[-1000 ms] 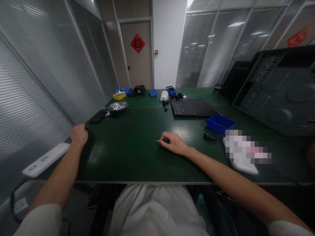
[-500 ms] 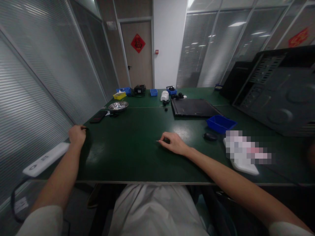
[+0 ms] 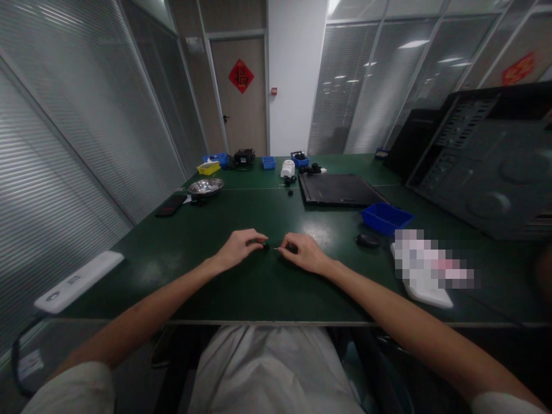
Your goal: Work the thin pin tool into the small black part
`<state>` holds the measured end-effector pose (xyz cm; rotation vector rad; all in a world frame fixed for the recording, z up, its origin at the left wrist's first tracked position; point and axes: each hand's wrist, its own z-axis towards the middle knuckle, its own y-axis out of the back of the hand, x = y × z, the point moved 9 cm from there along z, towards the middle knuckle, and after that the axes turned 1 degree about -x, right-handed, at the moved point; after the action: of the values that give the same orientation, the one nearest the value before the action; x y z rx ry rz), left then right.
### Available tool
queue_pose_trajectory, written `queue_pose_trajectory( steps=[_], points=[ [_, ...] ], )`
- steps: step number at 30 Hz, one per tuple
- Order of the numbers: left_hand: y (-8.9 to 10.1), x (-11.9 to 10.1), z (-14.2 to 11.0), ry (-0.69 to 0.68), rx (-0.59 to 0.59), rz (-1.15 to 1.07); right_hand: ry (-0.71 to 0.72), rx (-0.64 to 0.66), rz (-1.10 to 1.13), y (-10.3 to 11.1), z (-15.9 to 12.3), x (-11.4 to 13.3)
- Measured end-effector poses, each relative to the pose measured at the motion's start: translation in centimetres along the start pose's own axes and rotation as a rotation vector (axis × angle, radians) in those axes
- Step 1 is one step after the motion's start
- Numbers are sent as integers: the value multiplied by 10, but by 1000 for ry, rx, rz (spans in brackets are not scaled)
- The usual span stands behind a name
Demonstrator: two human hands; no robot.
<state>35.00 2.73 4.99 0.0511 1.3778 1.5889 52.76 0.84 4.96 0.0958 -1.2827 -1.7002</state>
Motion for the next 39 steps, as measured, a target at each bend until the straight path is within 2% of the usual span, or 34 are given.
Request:
queue_pose_trajectory(
  steps=[2,4,12,24,30,36,39],
  points=[
    [-25,-18,4,-21,29,-23,-12,5,-29,-1,-1,-2],
    [-32,-21,3,-7,13,-37,-26,13,-52,-1,-2,-3],
    [-25,-8,2,65,4,-158,-95,41,-108,0,-1,-7],
    [-24,-17,1,-8,-21,-127,-91,70,-116,0,-2,-6],
    [-24,-17,-1,-11,-53,-146,-69,49,-104,0,-2,-1],
    [-18,-9,-2,59,-114,-206,-64,-22,-23,1,-2,-3],
    [-16,-12,-1,60,-108,-199,-52,-16,-30,0,-2,-1]
  ],
)
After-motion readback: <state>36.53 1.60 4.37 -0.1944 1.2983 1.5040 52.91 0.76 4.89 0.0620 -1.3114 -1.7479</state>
